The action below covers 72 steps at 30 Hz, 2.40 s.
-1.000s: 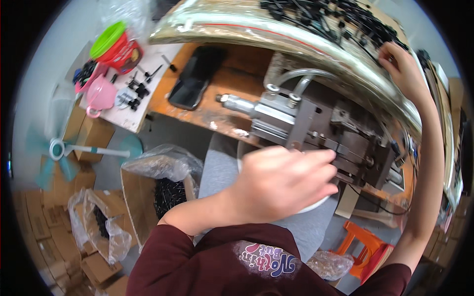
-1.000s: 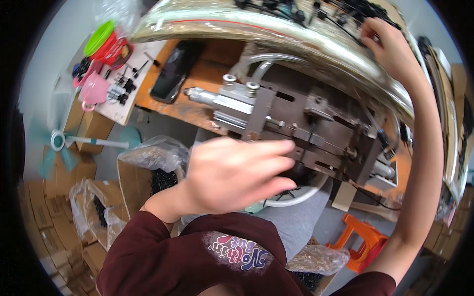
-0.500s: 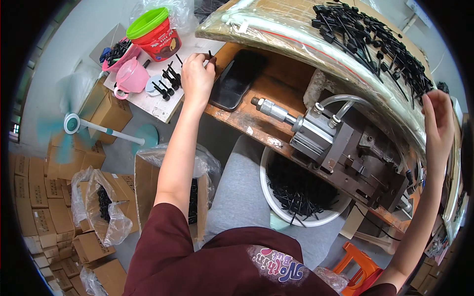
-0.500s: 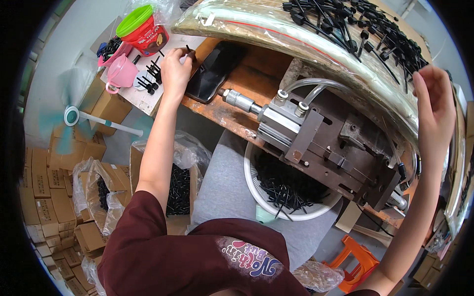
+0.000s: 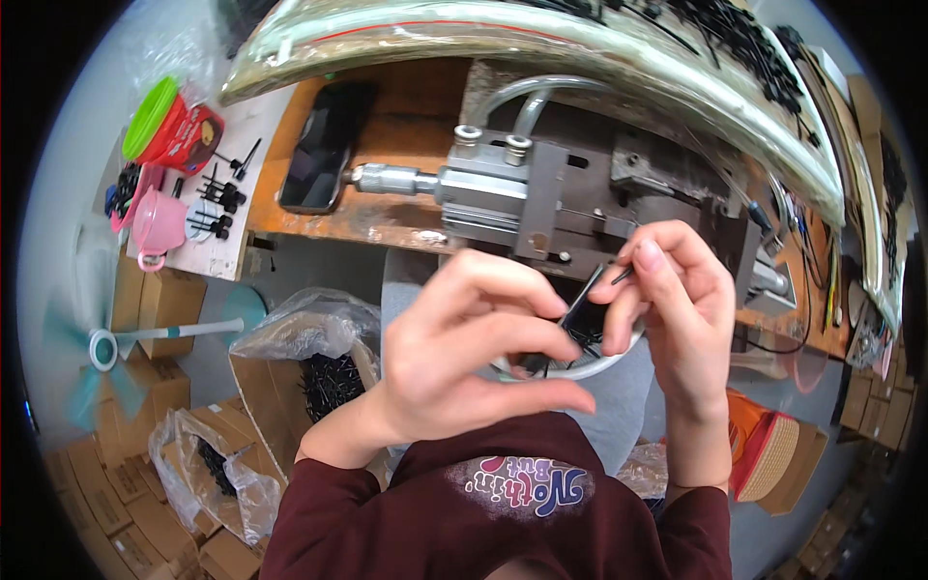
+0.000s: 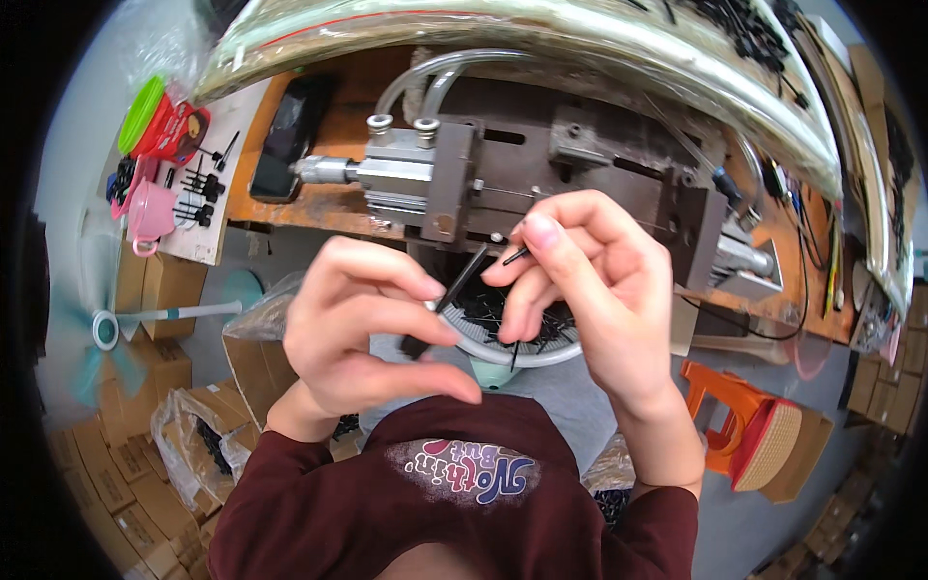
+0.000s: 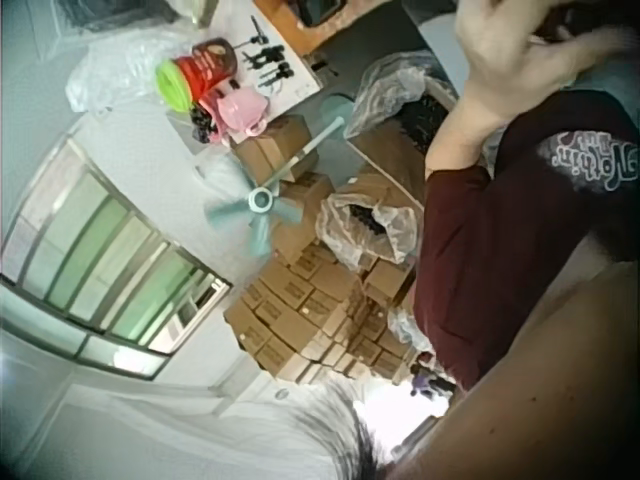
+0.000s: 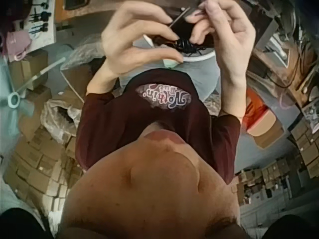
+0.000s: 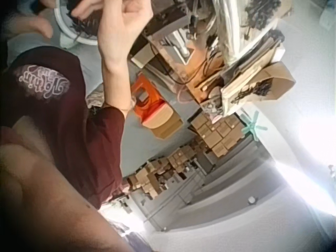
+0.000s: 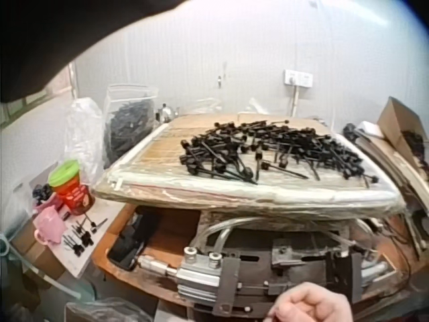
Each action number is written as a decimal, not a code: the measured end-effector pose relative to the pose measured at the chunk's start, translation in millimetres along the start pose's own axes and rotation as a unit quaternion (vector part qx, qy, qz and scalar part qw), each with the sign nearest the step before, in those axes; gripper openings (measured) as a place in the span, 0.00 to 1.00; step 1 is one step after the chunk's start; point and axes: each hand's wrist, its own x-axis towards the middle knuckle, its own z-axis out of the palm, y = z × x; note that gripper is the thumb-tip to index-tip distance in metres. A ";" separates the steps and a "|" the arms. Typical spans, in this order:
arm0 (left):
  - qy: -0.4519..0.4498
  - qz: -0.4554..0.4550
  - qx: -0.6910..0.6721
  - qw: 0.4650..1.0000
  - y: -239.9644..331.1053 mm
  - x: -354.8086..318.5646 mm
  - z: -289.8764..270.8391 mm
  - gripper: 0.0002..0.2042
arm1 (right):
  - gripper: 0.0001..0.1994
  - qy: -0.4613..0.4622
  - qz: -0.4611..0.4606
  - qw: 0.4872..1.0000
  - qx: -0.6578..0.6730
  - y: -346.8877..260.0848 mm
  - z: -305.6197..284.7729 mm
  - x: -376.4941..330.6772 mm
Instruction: Assemble small black plastic components using a pneumatic clamping machine.
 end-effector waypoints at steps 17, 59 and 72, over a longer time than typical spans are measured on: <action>-0.095 0.088 0.015 0.991 0.3 -3.6 25.8 0.14 | 0.11 -0.003 -0.033 0.999 0.009 6.6 -13.4 -14.9; -0.099 0.026 0.280 0.955 -17.6 28.4 70.9 0.14 | 0.06 -0.075 -0.354 0.923 0.131 -52.1 49.7 -67.0; 0.246 -0.189 0.429 0.848 -130.3 0.3 -96.4 0.21 | 0.06 -0.160 -0.326 0.929 -0.070 -66.7 27.5 -44.4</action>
